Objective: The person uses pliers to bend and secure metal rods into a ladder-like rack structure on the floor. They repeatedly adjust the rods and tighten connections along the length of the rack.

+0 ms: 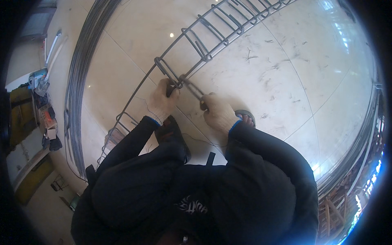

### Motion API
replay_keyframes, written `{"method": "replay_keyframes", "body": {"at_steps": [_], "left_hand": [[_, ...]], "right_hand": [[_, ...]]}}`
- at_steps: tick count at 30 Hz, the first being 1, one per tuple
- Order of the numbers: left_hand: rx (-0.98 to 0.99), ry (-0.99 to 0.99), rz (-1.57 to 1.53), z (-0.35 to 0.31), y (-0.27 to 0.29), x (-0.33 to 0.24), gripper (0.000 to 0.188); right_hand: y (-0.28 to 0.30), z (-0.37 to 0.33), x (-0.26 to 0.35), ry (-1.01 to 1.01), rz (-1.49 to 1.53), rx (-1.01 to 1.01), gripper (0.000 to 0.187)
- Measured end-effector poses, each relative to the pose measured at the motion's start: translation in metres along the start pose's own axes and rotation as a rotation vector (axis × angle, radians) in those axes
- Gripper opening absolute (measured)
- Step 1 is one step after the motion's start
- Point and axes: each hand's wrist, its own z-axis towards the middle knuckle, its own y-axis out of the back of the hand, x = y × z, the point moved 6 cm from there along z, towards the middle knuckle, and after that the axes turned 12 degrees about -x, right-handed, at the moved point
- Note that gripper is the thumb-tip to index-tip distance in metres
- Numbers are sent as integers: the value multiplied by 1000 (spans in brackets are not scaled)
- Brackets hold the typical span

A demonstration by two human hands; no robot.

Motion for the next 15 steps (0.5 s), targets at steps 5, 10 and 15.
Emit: {"method": "replay_keyframes", "body": {"at_steps": [5,10,15], "left_hand": [[-94,-109,-339,8,-2,32,36],[113,658,-813,27,-10,39,49],[93,432,-233,30,10,39,56]], "right_hand": [[-12,-2,15,-36,49,179,25],[-18,-7,3,-132,108,41,25],[-9,-7,14,-158,48,86,26]]}}
